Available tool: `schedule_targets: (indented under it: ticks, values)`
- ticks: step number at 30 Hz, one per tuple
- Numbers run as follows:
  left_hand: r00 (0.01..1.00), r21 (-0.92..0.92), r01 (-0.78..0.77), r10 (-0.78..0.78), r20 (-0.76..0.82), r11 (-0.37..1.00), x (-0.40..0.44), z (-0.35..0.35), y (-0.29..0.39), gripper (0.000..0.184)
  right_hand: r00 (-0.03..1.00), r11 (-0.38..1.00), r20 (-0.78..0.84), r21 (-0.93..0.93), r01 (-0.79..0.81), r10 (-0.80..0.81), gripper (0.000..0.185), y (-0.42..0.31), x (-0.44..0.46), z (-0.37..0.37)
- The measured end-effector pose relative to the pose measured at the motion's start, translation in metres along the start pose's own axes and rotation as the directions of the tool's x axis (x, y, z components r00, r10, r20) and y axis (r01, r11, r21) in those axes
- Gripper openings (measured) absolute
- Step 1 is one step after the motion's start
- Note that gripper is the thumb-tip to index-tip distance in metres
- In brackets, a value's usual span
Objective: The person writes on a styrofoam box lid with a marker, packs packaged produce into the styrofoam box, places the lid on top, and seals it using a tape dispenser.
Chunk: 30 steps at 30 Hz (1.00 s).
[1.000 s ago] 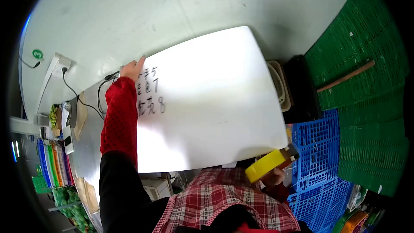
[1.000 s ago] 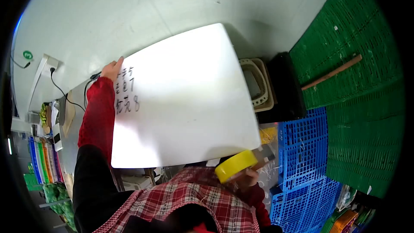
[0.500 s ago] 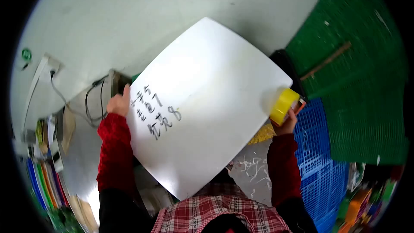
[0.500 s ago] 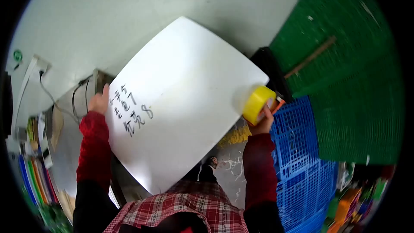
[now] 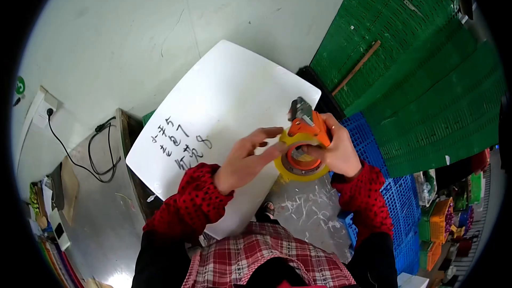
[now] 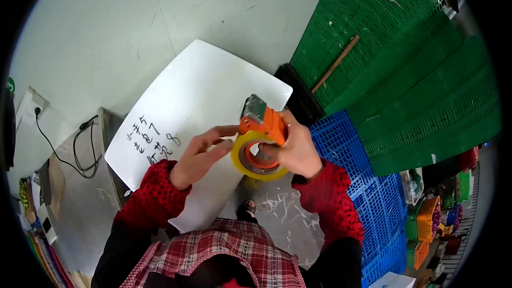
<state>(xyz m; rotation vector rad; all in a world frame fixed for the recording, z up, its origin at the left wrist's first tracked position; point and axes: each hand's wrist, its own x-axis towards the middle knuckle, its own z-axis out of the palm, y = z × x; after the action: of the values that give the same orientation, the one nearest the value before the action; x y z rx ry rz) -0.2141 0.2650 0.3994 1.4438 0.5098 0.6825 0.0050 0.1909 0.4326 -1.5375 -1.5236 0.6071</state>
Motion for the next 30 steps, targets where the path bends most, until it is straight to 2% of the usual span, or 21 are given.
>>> schedule_targets:
  ticks: [2, 3, 4, 5, 6, 8, 9, 10, 12, 14, 15, 16, 18, 19, 21, 23, 24, 26, 27, 28, 30]
  values:
    - [0.997, -0.189, 0.077, -0.07, 0.045, 0.979, -0.008, -0.007, 0.0, 0.046, 1.0, 0.902, 0.028, -0.433, 0.014, -0.003, 0.066, -0.032, -0.005, 0.018]
    - [0.998, -0.215, 0.069, -0.066, 0.02, 0.974, -0.014, -0.015, -0.005, 0.046, 0.999, 0.845, 0.039, -0.535, 0.021, 0.0, 0.068, -0.045, -0.008, 0.029]
    - [0.997, -0.437, 0.067, -0.049, 0.053, 0.897, -0.018, -0.027, -0.01, 0.044, 0.998, 0.781, 0.06, -0.623, 0.046, -0.012, 0.071, -0.057, -0.007, 0.042]
    - [0.997, -0.63, 0.057, -0.014, 0.073, 0.775, -0.024, -0.042, -0.015, 0.042, 0.994, 0.769, 0.088, -0.631, 0.104, -0.063, 0.071, -0.065, -0.006, 0.052]
    - [1.0, -0.637, 0.018, -0.004, 0.023, 0.771, -0.031, -0.057, -0.018, 0.042, 0.99, 0.79, 0.117, -0.598, 0.135, -0.081, 0.07, -0.074, -0.003, 0.062]
    - [0.994, -0.719, 0.093, -0.104, 0.029, 0.688, -0.041, -0.078, -0.022, 0.035, 0.976, 0.834, 0.188, -0.516, 0.195, -0.112, 0.069, -0.089, 0.007, 0.08]
    - [0.981, -0.405, -0.193, 0.169, -0.094, 0.894, -0.047, -0.083, -0.014, 0.027, 0.973, 0.859, 0.202, -0.473, 0.198, -0.113, 0.069, -0.099, 0.011, 0.091]
    - [0.978, -0.42, -0.205, 0.172, -0.115, 0.884, -0.05, -0.094, -0.02, 0.027, 0.968, 0.851, 0.226, -0.481, 0.211, -0.112, 0.069, -0.105, 0.016, 0.104]
    - [0.982, -0.628, -0.047, -0.078, -0.169, 0.777, -0.042, -0.122, -0.022, 0.025, 0.963, 0.934, 0.241, -0.304, 0.19, -0.117, 0.069, -0.12, 0.027, 0.125]
    - [0.95, -0.347, -0.058, -0.055, -0.308, 0.936, -0.033, -0.152, -0.021, 0.024, 0.961, 0.933, 0.272, -0.327, 0.151, -0.06, 0.072, -0.135, 0.043, 0.139]
    - [0.951, -0.291, -0.12, 0.026, -0.308, 0.949, -0.029, -0.168, -0.012, 0.025, 0.956, 0.965, 0.293, -0.248, 0.086, -0.009, 0.073, -0.139, 0.053, 0.143]
    - [0.927, -0.233, -0.037, -0.054, -0.372, 0.972, -0.029, -0.183, 0.0, 0.025, 0.948, 0.986, 0.317, -0.168, 0.02, 0.034, 0.074, -0.143, 0.063, 0.148]
    - [0.805, 0.01, -0.254, 0.217, -0.553, 0.967, 0.003, -0.237, -0.026, 0.02, 0.945, 0.981, 0.321, -0.192, -0.002, 0.064, 0.073, -0.149, 0.081, 0.148]
    - [0.752, 0.032, -0.201, 0.175, -0.636, 0.979, 0.013, -0.271, -0.034, 0.019, 0.94, 0.978, 0.328, -0.208, -0.022, 0.091, 0.072, -0.152, 0.091, 0.146]
    - [0.517, 0.319, -0.059, 0.302, -0.801, 0.946, 0.031, -0.347, -0.059, 0.02, 0.932, 0.972, 0.346, -0.232, -0.027, 0.108, 0.071, -0.157, 0.114, 0.145]
    - [0.467, 0.424, 0.047, 0.355, -0.81, 0.905, 0.033, -0.406, -0.087, 0.026, 0.924, 0.978, 0.342, -0.172, -0.116, 0.17, 0.067, -0.158, 0.135, 0.144]
    - [0.469, 0.42, 0.045, 0.352, -0.81, 0.907, 0.036, -0.423, -0.106, 0.026, 0.924, 0.977, 0.341, -0.176, -0.119, 0.174, 0.067, -0.158, 0.146, 0.15]
    - [0.544, 0.446, 0.265, 0.25, -0.801, 0.855, 0.044, -0.447, -0.148, 0.028, 0.916, 0.988, 0.379, -0.118, -0.096, 0.134, 0.066, -0.155, 0.173, 0.171]
    - [0.545, 0.44, 0.266, 0.243, -0.803, 0.858, 0.045, -0.452, -0.166, 0.028, 0.918, 0.99, 0.378, -0.117, -0.082, 0.121, 0.066, -0.151, 0.182, 0.184]
    - [0.569, 0.455, 0.363, 0.193, -0.799, 0.813, 0.046, -0.456, -0.186, 0.029, 0.916, 0.989, 0.38, -0.123, -0.086, 0.127, 0.066, -0.14, 0.193, 0.195]
    - [0.59, 0.462, 0.457, 0.13, -0.797, 0.76, 0.047, -0.458, -0.219, 0.03, 0.904, 0.942, 0.417, -0.33, 0.055, 0.093, 0.063, -0.117, 0.211, 0.214]
